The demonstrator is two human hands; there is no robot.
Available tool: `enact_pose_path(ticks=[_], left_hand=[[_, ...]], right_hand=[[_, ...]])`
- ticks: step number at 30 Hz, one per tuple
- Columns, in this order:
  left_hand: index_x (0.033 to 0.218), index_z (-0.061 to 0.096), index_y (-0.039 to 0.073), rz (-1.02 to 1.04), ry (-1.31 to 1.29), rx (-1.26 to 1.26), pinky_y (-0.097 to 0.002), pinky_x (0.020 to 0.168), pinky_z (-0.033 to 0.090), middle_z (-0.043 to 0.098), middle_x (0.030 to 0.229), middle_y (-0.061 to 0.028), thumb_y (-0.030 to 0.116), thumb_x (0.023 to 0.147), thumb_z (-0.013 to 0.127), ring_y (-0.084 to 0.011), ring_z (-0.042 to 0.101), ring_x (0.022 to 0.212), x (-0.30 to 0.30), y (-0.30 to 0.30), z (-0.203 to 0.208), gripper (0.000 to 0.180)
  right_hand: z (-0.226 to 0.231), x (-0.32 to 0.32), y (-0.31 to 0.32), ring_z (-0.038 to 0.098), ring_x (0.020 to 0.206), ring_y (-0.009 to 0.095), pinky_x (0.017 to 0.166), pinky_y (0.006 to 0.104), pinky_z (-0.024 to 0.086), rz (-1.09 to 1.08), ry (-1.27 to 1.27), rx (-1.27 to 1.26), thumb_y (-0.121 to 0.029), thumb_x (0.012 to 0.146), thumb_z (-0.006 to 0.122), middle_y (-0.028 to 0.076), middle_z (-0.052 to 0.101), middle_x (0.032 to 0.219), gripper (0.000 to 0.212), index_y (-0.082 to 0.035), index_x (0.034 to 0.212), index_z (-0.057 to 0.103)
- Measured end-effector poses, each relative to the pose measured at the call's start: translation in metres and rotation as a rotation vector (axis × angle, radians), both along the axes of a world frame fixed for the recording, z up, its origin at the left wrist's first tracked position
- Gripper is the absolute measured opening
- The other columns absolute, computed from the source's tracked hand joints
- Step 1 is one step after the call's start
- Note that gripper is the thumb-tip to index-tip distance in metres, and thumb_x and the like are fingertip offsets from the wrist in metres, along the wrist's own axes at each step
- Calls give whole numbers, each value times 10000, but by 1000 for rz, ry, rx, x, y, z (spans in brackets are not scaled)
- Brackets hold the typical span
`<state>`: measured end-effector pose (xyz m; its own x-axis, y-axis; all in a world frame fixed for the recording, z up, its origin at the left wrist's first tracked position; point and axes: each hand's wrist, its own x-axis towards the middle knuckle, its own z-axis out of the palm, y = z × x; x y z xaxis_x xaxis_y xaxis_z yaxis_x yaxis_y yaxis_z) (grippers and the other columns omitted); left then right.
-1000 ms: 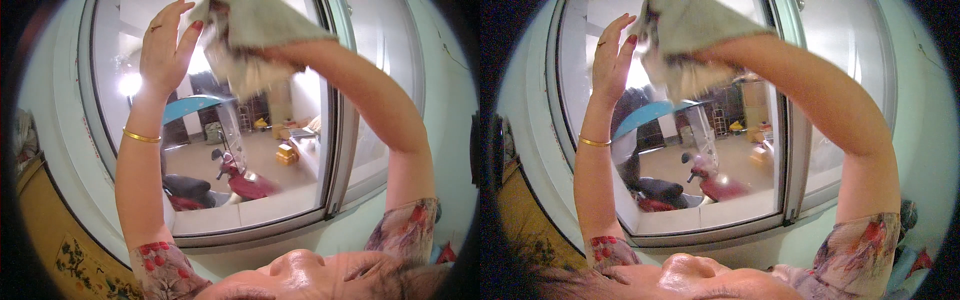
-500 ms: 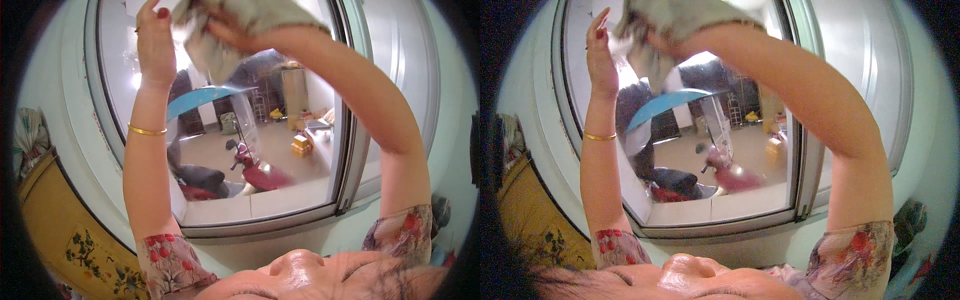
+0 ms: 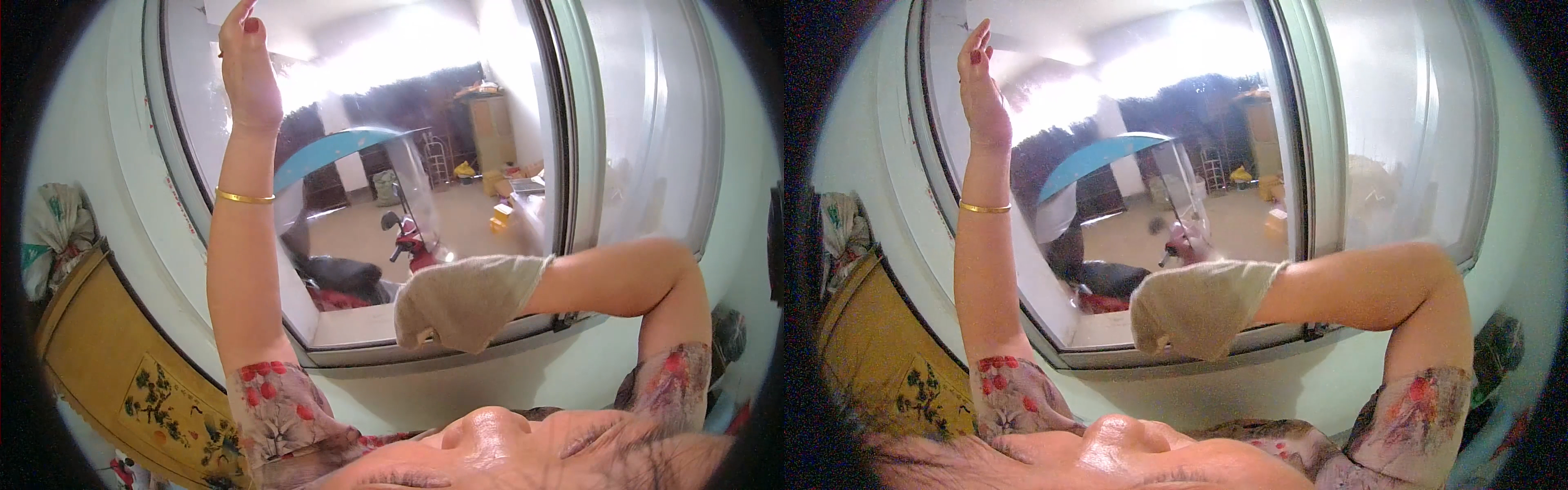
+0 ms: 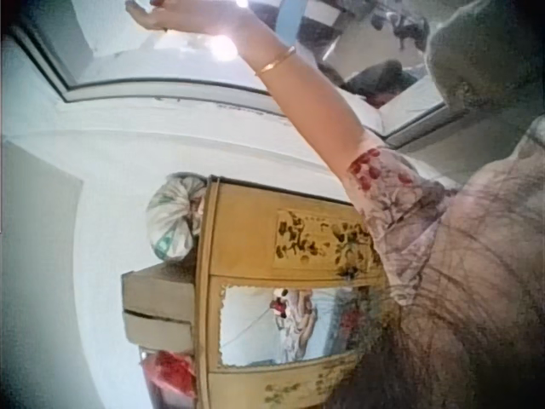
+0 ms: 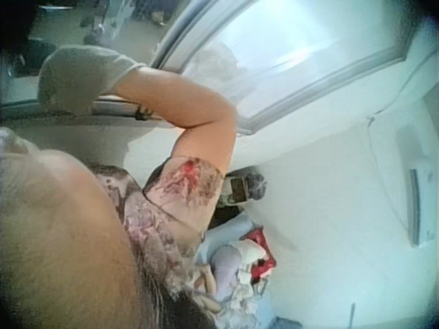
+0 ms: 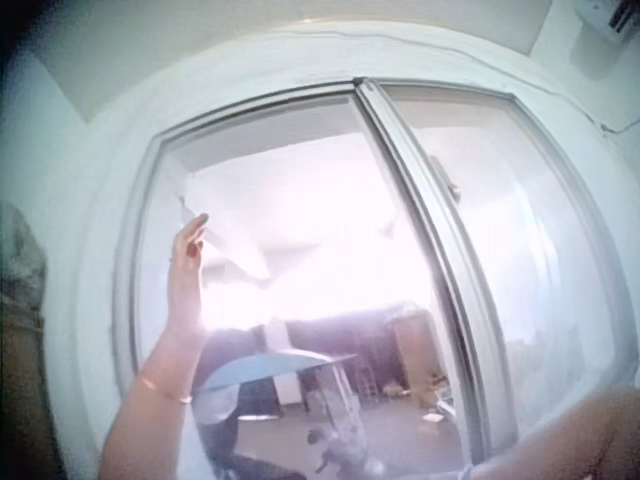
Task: The person cleans a window pane by wiping across the glass surface with a cloth.
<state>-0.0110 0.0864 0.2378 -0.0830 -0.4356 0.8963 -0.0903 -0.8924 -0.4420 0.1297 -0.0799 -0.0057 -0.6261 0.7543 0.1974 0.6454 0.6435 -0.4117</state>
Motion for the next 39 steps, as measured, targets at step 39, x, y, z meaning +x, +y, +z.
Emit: enact_pose_path(ticks=[39], left_hand=[[1057, 498, -20, 1, -260, 36, -368, 932, 351, 507, 1064, -187, 29, 842, 439, -306, 476, 989, 10, -64, -84, 228]], right_hand=[[233, -43, 57, 563, 1027, 190, 889, 322, 448, -78, -26, 1096, -127, 783, 586, 74, 580, 1168, 391, -127, 1170, 528]])
